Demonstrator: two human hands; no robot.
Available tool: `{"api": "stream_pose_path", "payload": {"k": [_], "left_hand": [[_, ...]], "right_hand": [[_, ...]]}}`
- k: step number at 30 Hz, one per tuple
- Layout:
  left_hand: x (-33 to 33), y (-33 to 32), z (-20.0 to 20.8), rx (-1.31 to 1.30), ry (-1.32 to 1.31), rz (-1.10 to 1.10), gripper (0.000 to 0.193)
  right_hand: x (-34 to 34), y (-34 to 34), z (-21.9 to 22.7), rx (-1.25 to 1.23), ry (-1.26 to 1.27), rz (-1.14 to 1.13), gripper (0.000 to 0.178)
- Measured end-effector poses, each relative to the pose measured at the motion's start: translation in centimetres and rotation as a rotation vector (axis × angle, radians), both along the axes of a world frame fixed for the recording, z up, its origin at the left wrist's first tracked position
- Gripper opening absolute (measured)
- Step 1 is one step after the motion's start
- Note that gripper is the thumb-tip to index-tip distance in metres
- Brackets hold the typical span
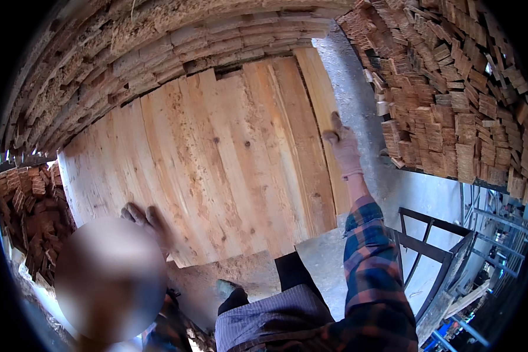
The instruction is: The person repeatedly picks up bundles of wooden planks from a large pile and stacks them onto a growing stack. They handle the wood by hand, wearing gloves, and arrange the planks in a neat, organized manner within a workshop environment.
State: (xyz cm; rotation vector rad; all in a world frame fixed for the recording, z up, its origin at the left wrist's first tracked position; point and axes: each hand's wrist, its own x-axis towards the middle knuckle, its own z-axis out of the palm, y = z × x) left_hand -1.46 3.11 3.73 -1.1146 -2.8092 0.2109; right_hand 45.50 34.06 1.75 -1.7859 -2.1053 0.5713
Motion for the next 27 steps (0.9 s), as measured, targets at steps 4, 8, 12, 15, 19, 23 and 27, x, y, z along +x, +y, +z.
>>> {"api": "stream_pose_path", "payload": {"k": [4, 8, 12, 15, 19, 23, 27], "left_hand": [[0.7, -0.2, 0.3, 0.0, -0.008, -0.043, 0.068], [1.8, 1.6, -0.2, 0.034, 0.015, -0.053, 0.068], [0.8, 0.4, 0.9, 0.049, -0.029, 0.031, 0.069], [1.4, -0.1, 2.5, 0.336, -0.293, -0.013, 0.056], [14.7, -10.0, 1.1, 0.501, -0.86, -0.198, 0.045], [32.0, -8.4, 0.7, 0.558, -2.157, 0.636, 0.038], [37.7, -3.3, -2.6, 0.905, -1.887, 0.882, 0.066]], "right_hand": [[1.1, 0.8, 0.1, -0.171, 0.241, -0.074, 0.056], [0.8, 0.3, 3.6, 0.122, -0.236, 0.101, 0.055], [-0.3, -10.2, 9.1, -0.202, 0.286, -0.194, 0.048], [7.7, -22.4, 7.6, -0.529, 0.725, -0.7, 0.033], [7.6, -30.8, 4.3, -1.114, 0.962, -0.874, 0.066], [1.5, -27.6, 2.1, -1.086, 1.181, -0.776, 0.075], [2.9, -26.3, 3.1, -1.097, 1.148, -0.616, 0.073]]}}
